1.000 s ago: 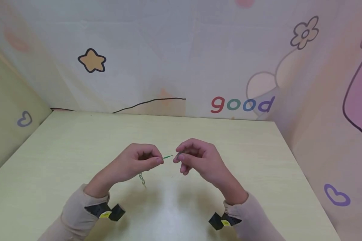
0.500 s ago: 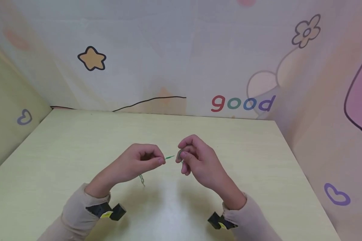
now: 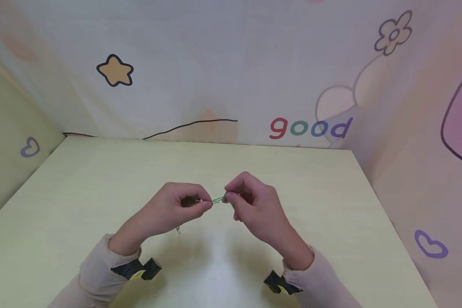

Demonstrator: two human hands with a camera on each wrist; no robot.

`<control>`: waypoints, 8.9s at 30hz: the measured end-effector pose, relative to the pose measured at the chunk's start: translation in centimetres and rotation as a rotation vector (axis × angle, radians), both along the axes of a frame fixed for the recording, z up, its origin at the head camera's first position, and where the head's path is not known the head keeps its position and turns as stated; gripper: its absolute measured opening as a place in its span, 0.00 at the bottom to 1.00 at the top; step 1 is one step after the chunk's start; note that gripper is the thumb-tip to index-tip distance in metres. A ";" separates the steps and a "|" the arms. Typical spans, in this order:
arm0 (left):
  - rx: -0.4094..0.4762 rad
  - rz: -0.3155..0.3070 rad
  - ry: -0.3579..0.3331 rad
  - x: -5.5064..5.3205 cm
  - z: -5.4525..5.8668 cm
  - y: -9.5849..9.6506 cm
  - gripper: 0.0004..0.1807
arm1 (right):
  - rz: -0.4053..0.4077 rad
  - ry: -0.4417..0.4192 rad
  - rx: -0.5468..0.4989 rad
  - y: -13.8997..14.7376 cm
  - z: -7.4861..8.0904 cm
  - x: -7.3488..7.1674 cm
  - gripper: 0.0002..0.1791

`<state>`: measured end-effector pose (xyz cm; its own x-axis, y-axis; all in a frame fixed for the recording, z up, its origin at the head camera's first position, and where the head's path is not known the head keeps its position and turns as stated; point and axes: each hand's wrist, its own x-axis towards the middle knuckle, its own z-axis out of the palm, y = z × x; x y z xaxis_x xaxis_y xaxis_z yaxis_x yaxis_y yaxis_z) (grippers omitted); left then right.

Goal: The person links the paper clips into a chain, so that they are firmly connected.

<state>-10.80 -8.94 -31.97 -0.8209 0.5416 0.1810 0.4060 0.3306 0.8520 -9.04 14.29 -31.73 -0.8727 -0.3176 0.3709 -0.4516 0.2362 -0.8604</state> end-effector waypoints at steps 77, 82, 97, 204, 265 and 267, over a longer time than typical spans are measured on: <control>0.449 -0.315 -0.393 -0.2 -1.1 0.6 0.11 | 0.059 0.346 -0.054 -0.5 1.0 1.0 0.16; 0.450 -0.263 -0.379 -0.1 -0.8 0.5 0.10 | 0.060 0.349 -0.044 -0.5 1.0 0.9 0.16; 0.473 -0.165 -0.330 -0.4 -0.4 -0.3 0.09 | -0.126 -0.126 0.188 1.4 -1.8 -3.1 0.09; 0.037 0.092 0.142 -0.2 -0.3 0.1 0.05 | -0.001 -0.141 0.060 0.1 0.5 -0.1 0.02; 0.295 -0.300 -0.194 -0.7 -0.6 0.3 0.12 | 0.061 0.129 0.042 0.2 2.1 1.0 0.08; 0.338 -0.313 -0.194 -0.6 -0.5 0.3 0.11 | 0.072 0.127 0.040 0.1 2.1 1.0 0.08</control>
<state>-11.45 -8.64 -32.46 -0.6640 0.7052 0.2485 0.2648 -0.0890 0.9602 -8.02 14.43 -29.68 -0.7938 -0.3943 0.4630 -0.5735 0.2321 -0.7857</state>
